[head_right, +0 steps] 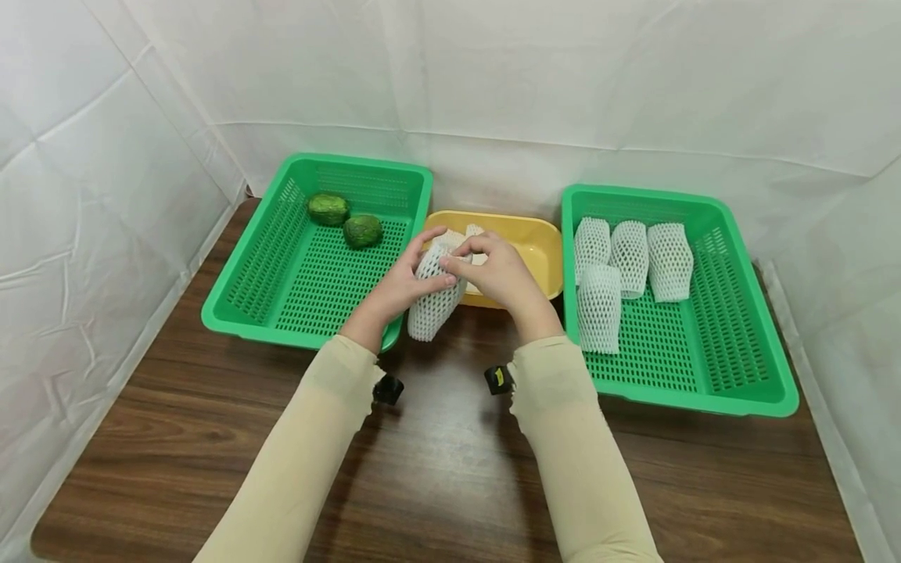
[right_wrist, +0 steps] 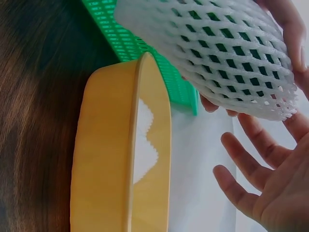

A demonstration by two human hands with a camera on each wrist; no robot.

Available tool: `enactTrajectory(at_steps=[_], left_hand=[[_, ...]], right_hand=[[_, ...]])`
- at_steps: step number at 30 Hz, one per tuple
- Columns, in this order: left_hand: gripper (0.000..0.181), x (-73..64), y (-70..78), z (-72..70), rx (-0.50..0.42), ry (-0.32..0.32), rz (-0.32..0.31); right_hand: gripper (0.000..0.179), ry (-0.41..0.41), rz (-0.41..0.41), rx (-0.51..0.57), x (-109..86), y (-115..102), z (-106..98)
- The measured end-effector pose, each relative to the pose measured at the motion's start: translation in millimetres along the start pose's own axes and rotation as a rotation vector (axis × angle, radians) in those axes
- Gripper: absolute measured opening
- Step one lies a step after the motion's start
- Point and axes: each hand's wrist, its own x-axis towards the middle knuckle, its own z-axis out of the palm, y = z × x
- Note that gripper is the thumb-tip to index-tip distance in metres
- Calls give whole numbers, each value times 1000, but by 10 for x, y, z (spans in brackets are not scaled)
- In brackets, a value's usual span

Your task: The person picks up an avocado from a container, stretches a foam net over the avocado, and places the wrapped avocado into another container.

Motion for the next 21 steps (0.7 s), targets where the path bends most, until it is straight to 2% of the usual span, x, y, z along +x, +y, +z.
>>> enactTrajectory(at_steps=[6, 10, 12, 18, 21], left_hand=[[74, 7, -9, -17, -12, -8, 22], [68, 5, -8, -18, 14, 5, 22], [64, -2, -4, -20, 4, 6, 25], [67, -15, 11, -40, -81, -29, 23], [69, -15, 20, -43, -60, -34, 4]], right_hand=[[37, -9, -10, -31, 13, -31, 17], [36, 7, -15, -44, 21, -40, 32], [33, 58, -33, -20, 22, -49, 41], [30, 301, -92, 106, 11, -77, 43], [33, 369, -87, 123, 0, -92, 23]])
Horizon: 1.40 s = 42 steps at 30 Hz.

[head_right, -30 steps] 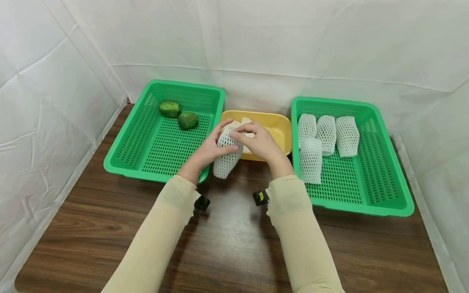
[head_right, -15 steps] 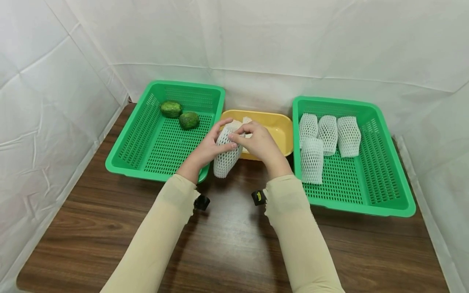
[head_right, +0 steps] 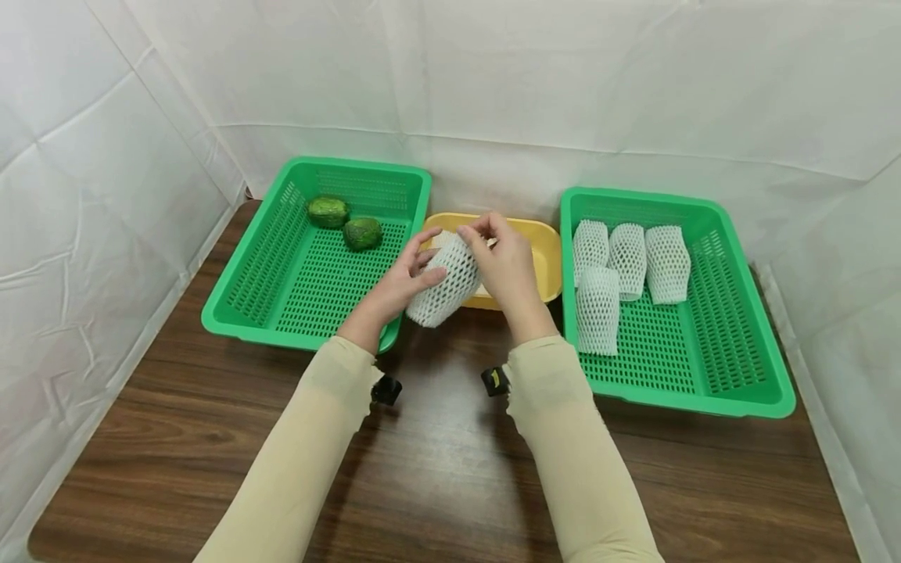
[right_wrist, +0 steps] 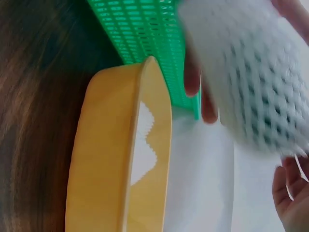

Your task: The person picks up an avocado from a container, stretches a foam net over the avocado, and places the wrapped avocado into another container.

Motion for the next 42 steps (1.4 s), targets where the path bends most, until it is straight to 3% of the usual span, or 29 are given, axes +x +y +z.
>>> enactTrajectory(at_steps=[4, 10, 13, 17, 21, 24, 27, 29, 31, 34, 37, 42], left_hand=[[68, 2, -2, 17, 60, 8, -27], [65, 20, -13, 37, 79, 2, -19], [65, 30, -21, 38, 75, -13, -24], [68, 32, -14, 47, 97, -38, -64], [66, 33, -9, 45, 83, 8, -47], [57, 40, -17, 34, 34, 40, 4], [48, 44, -30, 22, 10, 40, 40], [47, 46, -38, 17, 21, 42, 49], [51, 46, -44, 17, 44, 44, 40], [59, 49, -51, 25, 47, 29, 21], [53, 46, -57, 31, 60, 7, 5], [39, 34, -61, 25, 191, 47, 4]], right_hand=[[33, 52, -9, -38, -1, -20, -26], [35, 102, -52, -326, 5, -31, -40], [36, 116, -59, -359, -3, -31, -38], [38, 101, -59, -232, -7, -29, -36], [38, 107, -48, 18, -9, 5, -39], [49, 56, 53, 191, -32, 47, -40], [62, -117, 201, 312, -60, 108, -14], [65, -221, 257, 348, -75, 142, 10], [61, -259, 266, 405, -84, 167, 28], [56, -214, 240, 446, -92, 173, 32], [56, -192, 214, 470, -87, 168, 21], [61, -225, 190, 472, -79, 162, 0]])
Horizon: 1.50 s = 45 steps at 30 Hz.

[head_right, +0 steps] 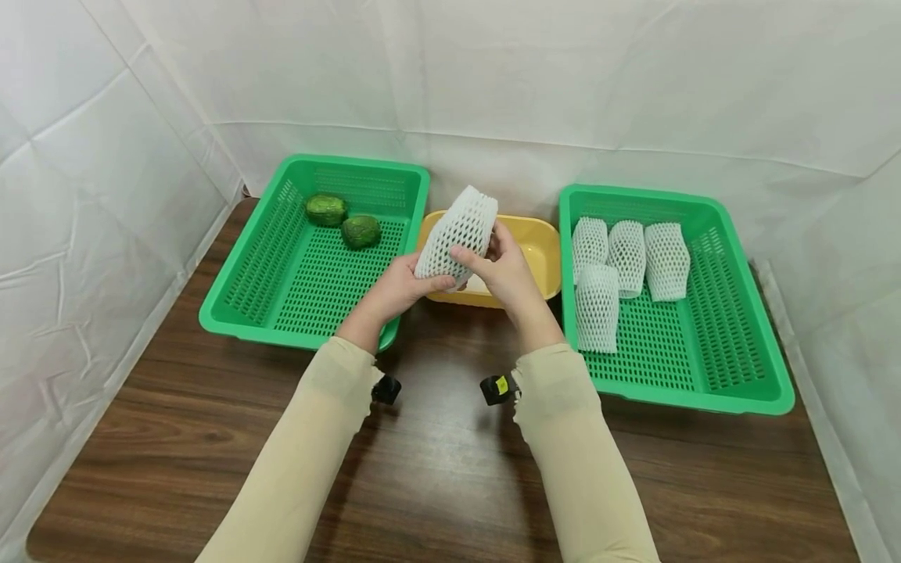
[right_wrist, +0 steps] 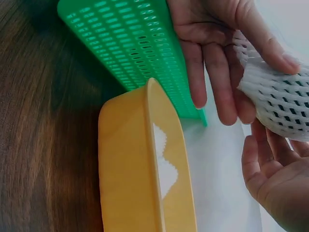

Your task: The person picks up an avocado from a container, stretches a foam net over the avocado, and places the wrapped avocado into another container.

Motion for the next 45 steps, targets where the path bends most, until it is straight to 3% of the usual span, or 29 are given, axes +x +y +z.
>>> enactTrajectory(at_steps=[5, 9, 15, 21, 26, 30, 34, 40, 45], left_hand=[[40, 19, -12, -5, 86, 31, 24], [39, 25, -26, -8, 93, 47, 16], [43, 12, -37, -21, 11, 73, -8], [51, 6, -28, -16, -21, 16, -20], [51, -10, -13, -19, -155, -31, 10], [45, -25, -16, -25, -163, -38, 48], [50, -32, -19, -15, -231, -69, 70], [49, -50, -29, -34, -253, -74, 93], [41, -30, -15, -26, -273, -100, 144]], right_hand=[[64, -35, -3, 21, -14, -9, -9], [67, -56, -1, 43, -23, -11, -13], [68, -89, 9, 75, -43, -33, 1], [64, -39, 25, 82, -63, -57, -1], [64, -17, 53, 71, -76, -84, -8], [65, -55, 47, 52, -68, -79, 7], [63, -64, 43, 37, -60, -72, 17], [55, 25, 72, 62, -50, -249, -103], [56, 192, 62, 96, -59, -570, -591]])
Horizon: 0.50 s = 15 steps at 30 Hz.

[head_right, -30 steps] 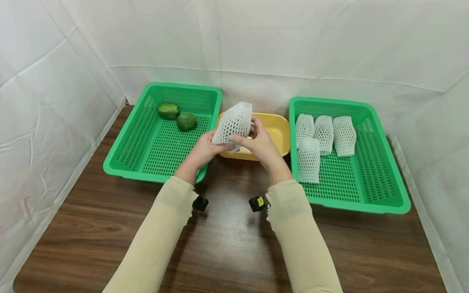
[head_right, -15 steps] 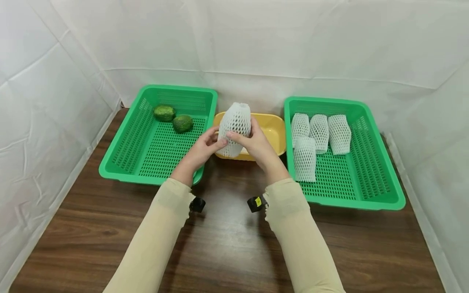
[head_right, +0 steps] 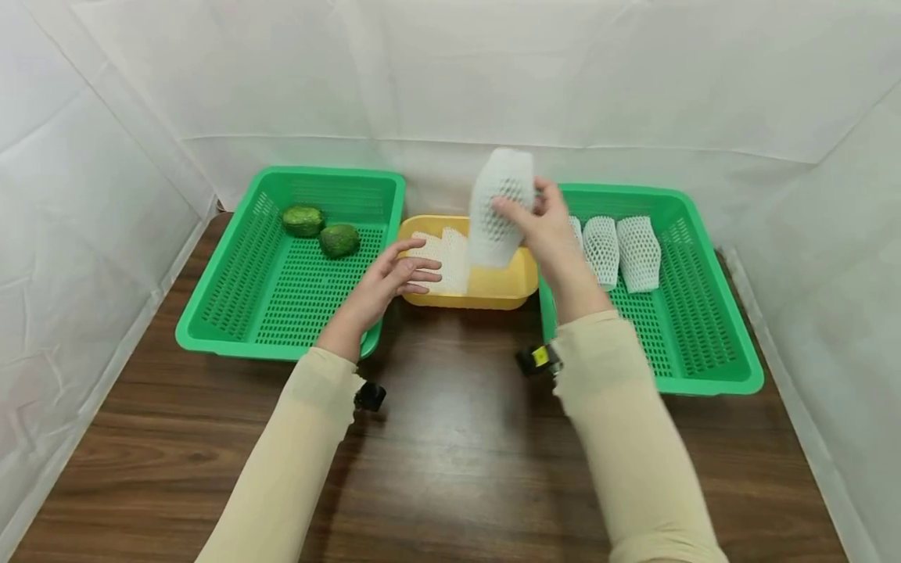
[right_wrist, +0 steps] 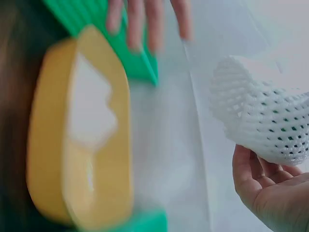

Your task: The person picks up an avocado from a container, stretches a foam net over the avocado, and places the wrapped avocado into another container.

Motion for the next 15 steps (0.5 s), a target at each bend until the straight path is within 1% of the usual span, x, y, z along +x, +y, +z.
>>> enactTrajectory(at_steps=[2, 4, 5, 7, 8, 11, 13, 15], left_hand=[[38, -5, 3, -7, 8, 6, -9], [36, -7, -4, -13, 12, 15, -23], [36, -10, -5, -15, 15, 20, -26], [35, -16, -8, -20, 24, 28, -26], [34, -18, -13, -23, 31, 32, -24], [32, -23, -17, -24, 54, 38, -15], [32, -26, -24, -24, 64, 37, -13], [31, -27, -28, -22, 69, 35, -12]], right_hand=[[57, 44, 29, 3, 20, -114, -207], [58, 67, 62, -4, 46, -176, -421], [59, 68, 85, -1, 65, -188, -533], [62, 55, 138, -37, 113, -175, -758], [65, 45, 167, -65, 139, -150, -871], [79, -1, 271, -203, 211, -24, -1198], [89, -44, 338, -299, 238, 87, -1391], [94, -89, 400, -390, 239, 204, -1561]])
